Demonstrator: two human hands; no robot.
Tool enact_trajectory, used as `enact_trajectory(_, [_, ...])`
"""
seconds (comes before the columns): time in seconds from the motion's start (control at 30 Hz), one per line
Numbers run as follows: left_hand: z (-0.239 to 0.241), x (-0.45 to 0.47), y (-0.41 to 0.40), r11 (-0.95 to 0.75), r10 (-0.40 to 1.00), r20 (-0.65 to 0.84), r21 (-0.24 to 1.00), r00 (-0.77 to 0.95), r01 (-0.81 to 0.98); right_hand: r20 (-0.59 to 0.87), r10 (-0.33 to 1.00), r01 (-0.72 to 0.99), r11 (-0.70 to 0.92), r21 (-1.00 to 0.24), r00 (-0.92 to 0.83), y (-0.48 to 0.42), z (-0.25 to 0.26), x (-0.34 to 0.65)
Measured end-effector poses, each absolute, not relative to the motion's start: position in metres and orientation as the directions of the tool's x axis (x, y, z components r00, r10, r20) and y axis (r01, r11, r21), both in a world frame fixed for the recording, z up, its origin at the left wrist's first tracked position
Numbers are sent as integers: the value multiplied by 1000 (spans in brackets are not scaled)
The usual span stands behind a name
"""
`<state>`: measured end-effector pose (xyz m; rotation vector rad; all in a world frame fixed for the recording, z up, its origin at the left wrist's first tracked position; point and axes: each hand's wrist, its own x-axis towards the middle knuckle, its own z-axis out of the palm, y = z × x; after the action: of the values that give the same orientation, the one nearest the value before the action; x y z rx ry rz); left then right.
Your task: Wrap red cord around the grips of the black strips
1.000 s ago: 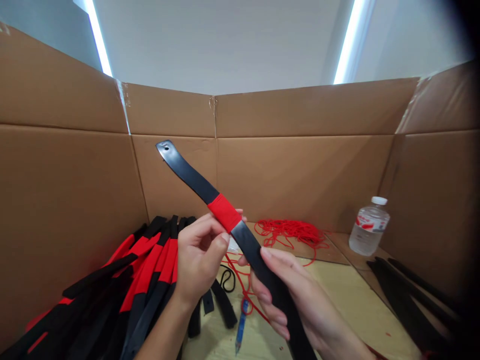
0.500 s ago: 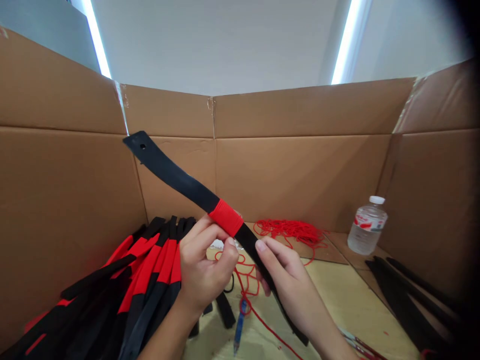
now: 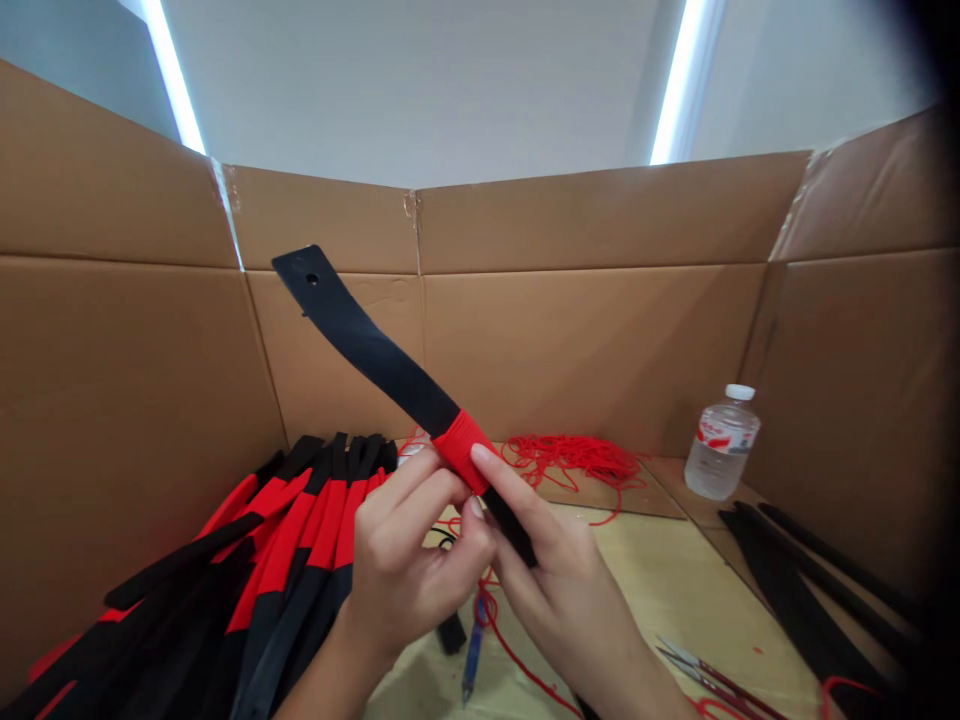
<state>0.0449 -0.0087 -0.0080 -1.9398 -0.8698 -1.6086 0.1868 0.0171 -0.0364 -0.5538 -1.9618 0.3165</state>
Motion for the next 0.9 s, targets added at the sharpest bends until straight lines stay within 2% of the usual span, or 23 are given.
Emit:
enact_trajectory(0.23, [-8,45,-12,-704,191,977,65,100,707,684,587,136,793,-594,-434,11,-32,189])
enact_trajectory(0.37, [-8,46,-12,-717,203,976,93,80,691,680,602,116,778,-617,-418,11,-34,188])
enact_trajectory(0.53, [-10,45,-5,-734,281,959,194,31,651,665,627,167,766,-621,-406,14,-36,187])
enact_trajectory(0.77, [-11,44,0,-732,304,952,241,-11,637,636,726,158,682,-714,-260,18,-35,182])
enact_trajectory(0.9, [-9,44,0,-714,299,954,248,-36,655,700,707,297,693,-657,-102,21,-37,182])
